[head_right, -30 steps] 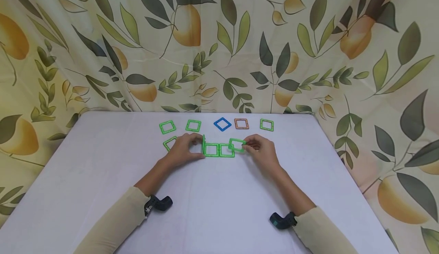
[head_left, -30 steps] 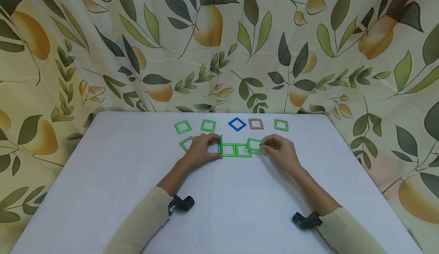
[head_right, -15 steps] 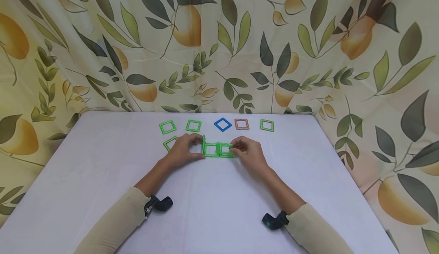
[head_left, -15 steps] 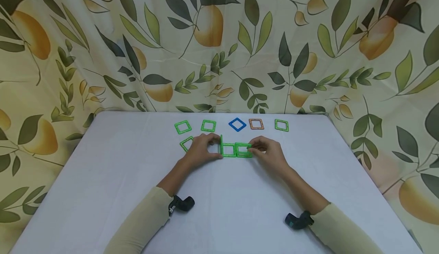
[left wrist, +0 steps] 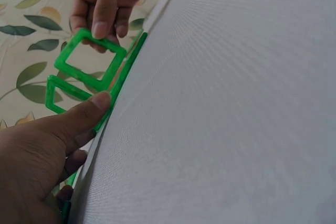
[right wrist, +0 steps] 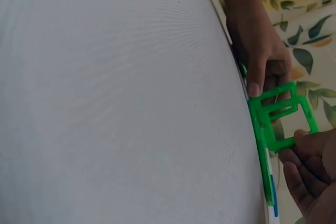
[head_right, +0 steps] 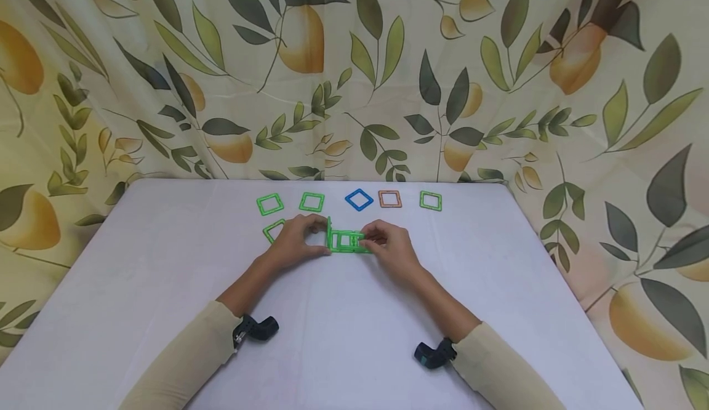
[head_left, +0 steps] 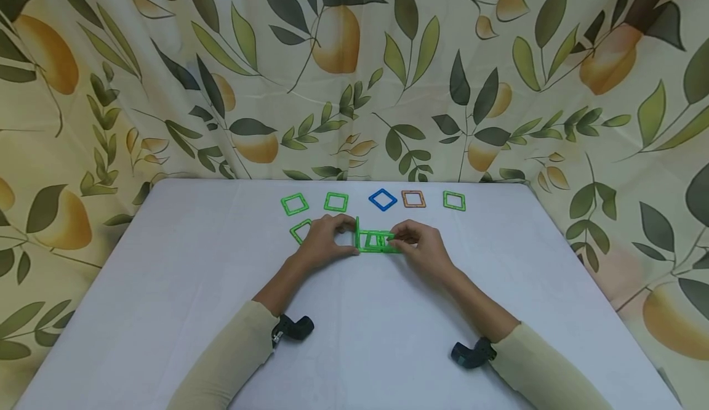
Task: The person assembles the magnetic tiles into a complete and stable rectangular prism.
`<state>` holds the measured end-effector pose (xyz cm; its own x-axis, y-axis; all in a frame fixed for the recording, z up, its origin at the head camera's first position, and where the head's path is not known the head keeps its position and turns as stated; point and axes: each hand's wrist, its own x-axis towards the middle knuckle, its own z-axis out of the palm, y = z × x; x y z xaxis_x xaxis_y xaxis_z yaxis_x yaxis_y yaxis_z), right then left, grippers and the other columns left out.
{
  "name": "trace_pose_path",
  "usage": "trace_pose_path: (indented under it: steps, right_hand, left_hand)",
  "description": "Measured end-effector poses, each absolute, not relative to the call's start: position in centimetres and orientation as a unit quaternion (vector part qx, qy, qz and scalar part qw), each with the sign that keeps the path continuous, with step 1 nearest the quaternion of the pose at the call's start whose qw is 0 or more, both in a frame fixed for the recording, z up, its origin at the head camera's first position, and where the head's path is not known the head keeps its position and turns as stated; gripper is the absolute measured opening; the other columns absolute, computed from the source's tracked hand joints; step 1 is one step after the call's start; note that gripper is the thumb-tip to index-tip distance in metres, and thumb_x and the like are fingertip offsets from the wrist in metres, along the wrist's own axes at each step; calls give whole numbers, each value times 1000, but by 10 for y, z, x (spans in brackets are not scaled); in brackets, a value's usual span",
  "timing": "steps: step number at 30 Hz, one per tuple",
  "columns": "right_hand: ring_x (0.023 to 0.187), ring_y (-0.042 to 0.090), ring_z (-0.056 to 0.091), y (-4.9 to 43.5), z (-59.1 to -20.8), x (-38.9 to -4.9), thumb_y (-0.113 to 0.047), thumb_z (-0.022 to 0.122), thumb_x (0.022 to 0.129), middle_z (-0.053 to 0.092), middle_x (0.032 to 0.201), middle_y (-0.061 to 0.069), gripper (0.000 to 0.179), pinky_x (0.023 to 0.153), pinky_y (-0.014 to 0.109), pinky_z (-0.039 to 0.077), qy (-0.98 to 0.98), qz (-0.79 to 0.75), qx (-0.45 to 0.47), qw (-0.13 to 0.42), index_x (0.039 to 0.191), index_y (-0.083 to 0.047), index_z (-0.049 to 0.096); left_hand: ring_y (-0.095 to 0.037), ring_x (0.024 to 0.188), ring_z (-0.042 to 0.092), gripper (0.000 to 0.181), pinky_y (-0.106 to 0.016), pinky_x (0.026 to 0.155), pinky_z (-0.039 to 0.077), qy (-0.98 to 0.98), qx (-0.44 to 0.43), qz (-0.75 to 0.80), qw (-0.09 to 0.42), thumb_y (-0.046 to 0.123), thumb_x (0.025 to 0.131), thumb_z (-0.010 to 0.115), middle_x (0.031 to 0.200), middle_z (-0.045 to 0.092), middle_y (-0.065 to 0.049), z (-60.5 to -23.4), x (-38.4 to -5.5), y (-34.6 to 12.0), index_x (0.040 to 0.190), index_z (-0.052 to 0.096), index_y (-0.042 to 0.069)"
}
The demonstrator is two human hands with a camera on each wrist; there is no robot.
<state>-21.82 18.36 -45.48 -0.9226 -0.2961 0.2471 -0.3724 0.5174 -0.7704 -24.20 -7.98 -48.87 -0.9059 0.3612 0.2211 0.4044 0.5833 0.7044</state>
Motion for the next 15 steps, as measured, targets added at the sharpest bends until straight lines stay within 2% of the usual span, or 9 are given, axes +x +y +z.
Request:
trace_pose_path:
  steps: [15]
  right_hand:
    - [87, 20, 72, 175, -460, -219, 1, 81, 90, 77, 99, 4, 18, 80, 29, 58, -870, 457, 186, 14, 105, -4, 74]
  left_hand:
    - [-16, 106, 58, 59, -38, 95, 47, -892, -216, -397, 30, 29, 79, 96, 116, 70, 4, -491, -243, -79, 130, 70, 15]
